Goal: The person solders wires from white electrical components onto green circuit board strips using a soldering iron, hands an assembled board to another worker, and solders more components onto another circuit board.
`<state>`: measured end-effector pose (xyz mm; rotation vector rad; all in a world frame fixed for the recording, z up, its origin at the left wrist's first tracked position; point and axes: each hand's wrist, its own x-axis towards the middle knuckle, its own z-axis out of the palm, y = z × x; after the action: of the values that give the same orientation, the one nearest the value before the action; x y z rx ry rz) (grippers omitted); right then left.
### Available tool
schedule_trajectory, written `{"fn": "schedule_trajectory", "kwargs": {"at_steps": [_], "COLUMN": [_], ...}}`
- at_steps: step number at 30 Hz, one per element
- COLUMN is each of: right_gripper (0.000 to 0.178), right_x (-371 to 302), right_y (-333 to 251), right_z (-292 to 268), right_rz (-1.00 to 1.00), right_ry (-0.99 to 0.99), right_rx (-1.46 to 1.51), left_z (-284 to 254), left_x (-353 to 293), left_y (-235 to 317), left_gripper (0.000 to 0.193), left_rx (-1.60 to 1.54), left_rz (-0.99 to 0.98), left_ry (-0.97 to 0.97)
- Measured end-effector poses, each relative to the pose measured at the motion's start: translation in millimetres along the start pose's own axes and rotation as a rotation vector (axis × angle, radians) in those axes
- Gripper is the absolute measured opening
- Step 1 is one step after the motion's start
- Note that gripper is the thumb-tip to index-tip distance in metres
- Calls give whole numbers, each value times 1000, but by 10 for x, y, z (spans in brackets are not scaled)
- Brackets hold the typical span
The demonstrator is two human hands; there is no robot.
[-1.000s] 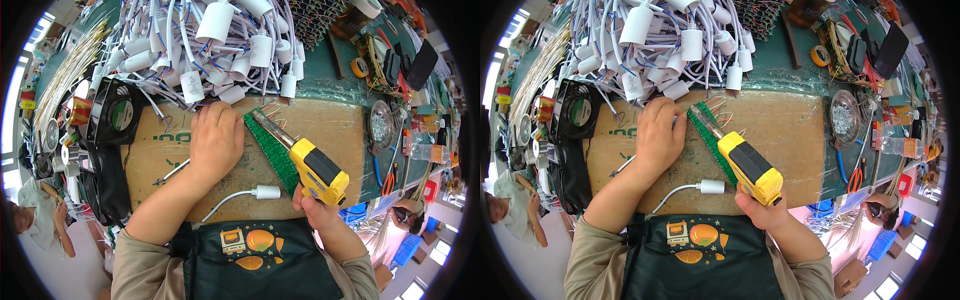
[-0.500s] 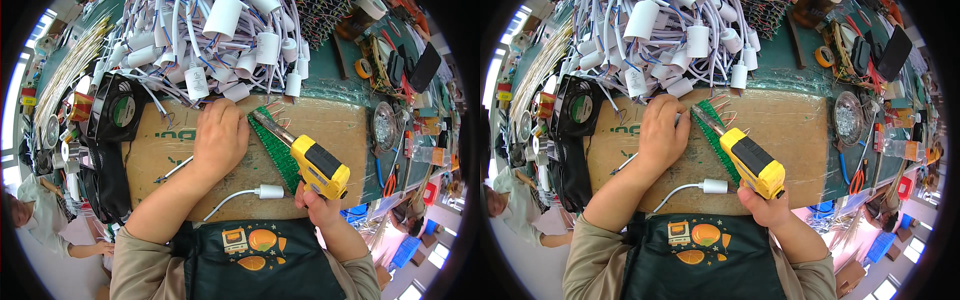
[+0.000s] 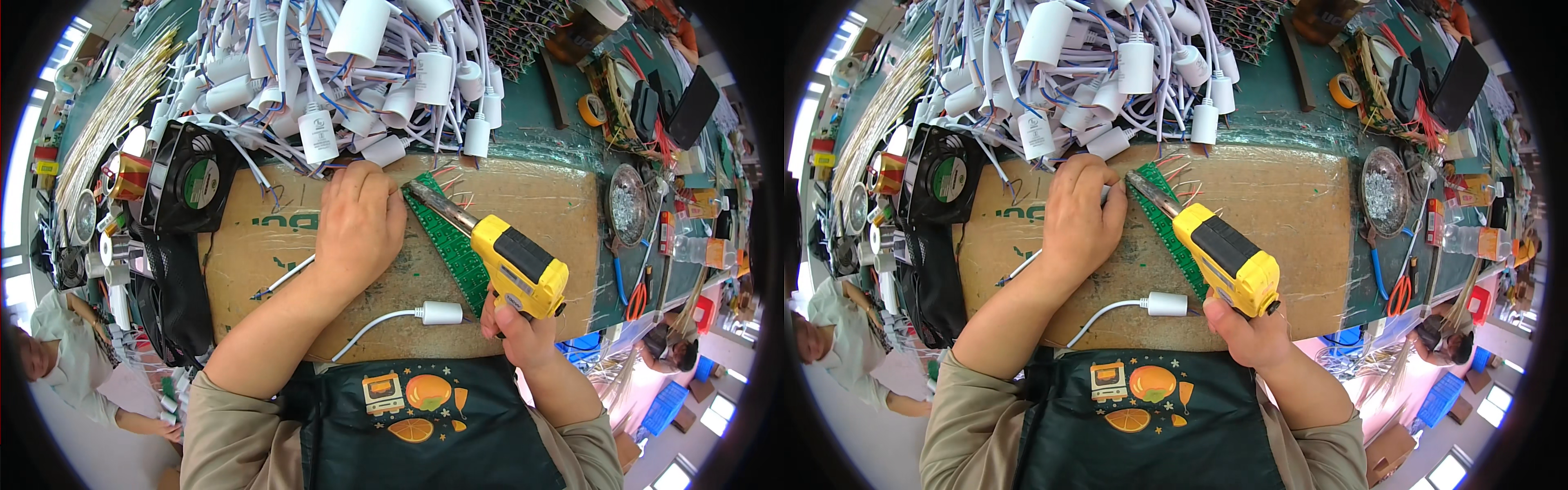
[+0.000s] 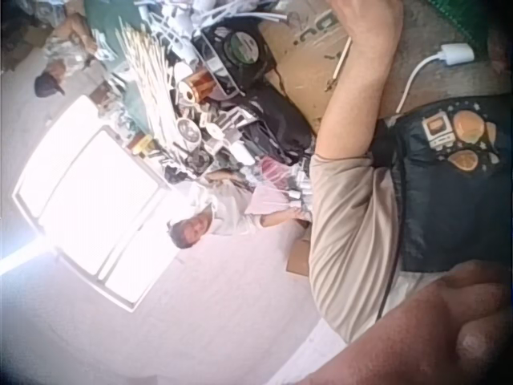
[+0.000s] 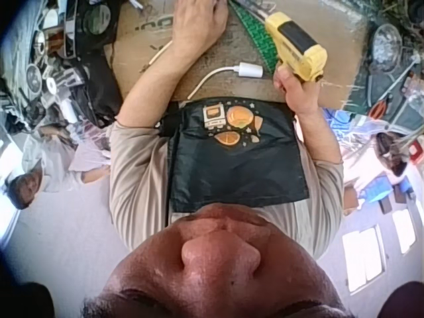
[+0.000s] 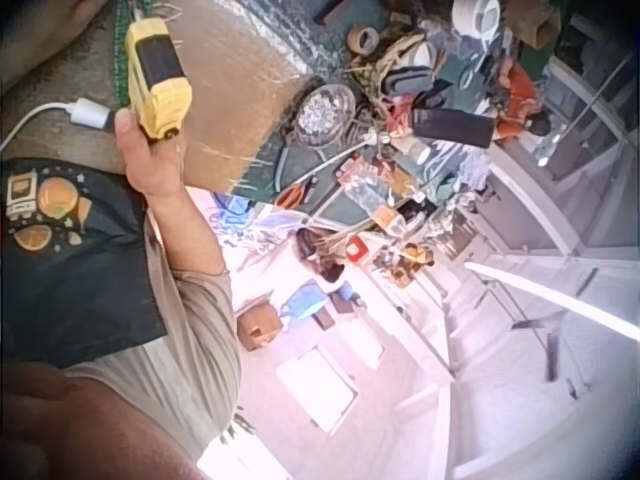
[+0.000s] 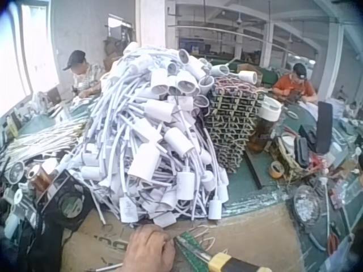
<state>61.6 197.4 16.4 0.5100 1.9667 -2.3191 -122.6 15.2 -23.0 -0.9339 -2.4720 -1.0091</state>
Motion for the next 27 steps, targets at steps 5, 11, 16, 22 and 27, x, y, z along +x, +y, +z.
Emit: {"fn": "schedule_trajectory", "kwargs": {"at_steps": [5, 11, 16, 22, 27], "right_gripper": [48, 62, 49, 48, 46], "right_x": [8, -22, -58, -90, -117], "right_y": [7, 28, 68, 44, 37], "right_z": [5, -6, -73, -55, -31], "right_rz": [-39, -14, -27, -35, -37], "right_ry": [3, 43, -26, -22, -28], "right_rx": [-18, 76, 177, 165, 150], "left_z": [5, 9, 6, 4, -5], "left_x": [3, 6, 5, 4, 0], "left_y": [-3, -11, 1, -1, 6], "left_gripper": [16, 16, 16, 15, 15], "left_rx": [7, 5, 4, 14, 8], "left_rz": [3, 9, 6, 16, 8], "left_ry": [3, 13, 7, 13, 10]}}
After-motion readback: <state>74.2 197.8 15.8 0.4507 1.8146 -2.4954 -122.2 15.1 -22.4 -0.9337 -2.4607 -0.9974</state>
